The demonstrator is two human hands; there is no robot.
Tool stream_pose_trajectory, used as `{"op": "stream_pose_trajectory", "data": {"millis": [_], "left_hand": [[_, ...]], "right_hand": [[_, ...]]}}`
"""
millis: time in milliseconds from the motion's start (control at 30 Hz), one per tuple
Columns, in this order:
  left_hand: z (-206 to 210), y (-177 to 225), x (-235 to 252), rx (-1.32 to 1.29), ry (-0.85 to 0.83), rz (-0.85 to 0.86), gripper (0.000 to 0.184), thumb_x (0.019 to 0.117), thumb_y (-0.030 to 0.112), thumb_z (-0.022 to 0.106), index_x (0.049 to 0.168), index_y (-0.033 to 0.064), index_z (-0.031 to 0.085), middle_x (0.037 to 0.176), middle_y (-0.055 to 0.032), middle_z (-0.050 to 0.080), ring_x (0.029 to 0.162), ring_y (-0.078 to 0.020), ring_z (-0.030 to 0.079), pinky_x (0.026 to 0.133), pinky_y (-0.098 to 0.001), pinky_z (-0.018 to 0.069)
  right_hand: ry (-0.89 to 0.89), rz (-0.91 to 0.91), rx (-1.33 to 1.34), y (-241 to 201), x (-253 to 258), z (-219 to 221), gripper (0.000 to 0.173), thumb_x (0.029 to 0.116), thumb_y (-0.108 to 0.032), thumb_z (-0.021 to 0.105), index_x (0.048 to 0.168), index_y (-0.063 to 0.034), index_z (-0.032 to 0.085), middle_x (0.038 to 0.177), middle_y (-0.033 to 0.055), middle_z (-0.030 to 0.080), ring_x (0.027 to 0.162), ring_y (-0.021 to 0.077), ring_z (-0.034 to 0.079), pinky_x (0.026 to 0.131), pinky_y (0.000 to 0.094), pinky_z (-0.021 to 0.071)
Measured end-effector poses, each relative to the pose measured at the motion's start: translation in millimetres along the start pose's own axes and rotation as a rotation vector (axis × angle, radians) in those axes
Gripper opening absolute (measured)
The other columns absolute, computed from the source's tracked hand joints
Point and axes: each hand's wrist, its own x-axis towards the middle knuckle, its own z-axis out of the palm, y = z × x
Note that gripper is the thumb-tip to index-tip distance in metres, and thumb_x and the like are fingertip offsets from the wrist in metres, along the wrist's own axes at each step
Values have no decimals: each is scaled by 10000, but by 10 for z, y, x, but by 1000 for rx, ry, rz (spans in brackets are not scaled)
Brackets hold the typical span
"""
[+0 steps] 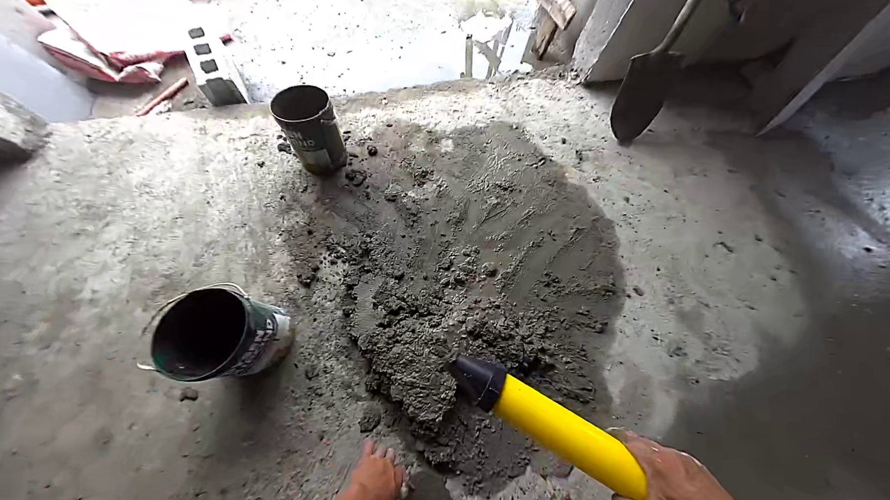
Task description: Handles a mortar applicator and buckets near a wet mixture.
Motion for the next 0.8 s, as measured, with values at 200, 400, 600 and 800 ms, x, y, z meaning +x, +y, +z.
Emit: {"op": "stream_pose_trajectory", "data": {"millis": [200,400,600,800], "left_hand": [[-1111,124,199,-1302,275,432,893,853,657,681,1439,18,467,1238,-154,671,1094,-277,679,915,-484,574],[-2015,602,737,-2003,886,984,1010,768,830,619,1415,72,459,1251,-158,646,1129,-276,654,951,-485,560],[-2286,804,688,-2212,925,1090,382,1027,375,544,1156,30,647,1057,-193,713,948,-294,706,820,-458,587],[-2271,888,687,-2246,893,1029,315,1013,301,575,1101,8,650,984,-205,707,869,-302,703,764,-448,592]], "right_hand": [[-103,-196,169,86,1030,93,729,702,-537,846,1267,-136,618,1054,110,711,975,283,699,854,565,562],[-228,-278,718,70,1473,28,632,666,-369,864,1190,-106,627,941,111,735,776,248,736,705,469,629],[-344,-265,1000,-58,1094,271,592,721,-335,835,1202,-92,591,899,162,732,754,300,741,690,476,631],[-153,-151,973,-209,873,438,640,702,-272,875,1242,-111,570,945,156,727,745,308,741,676,480,641]]}}
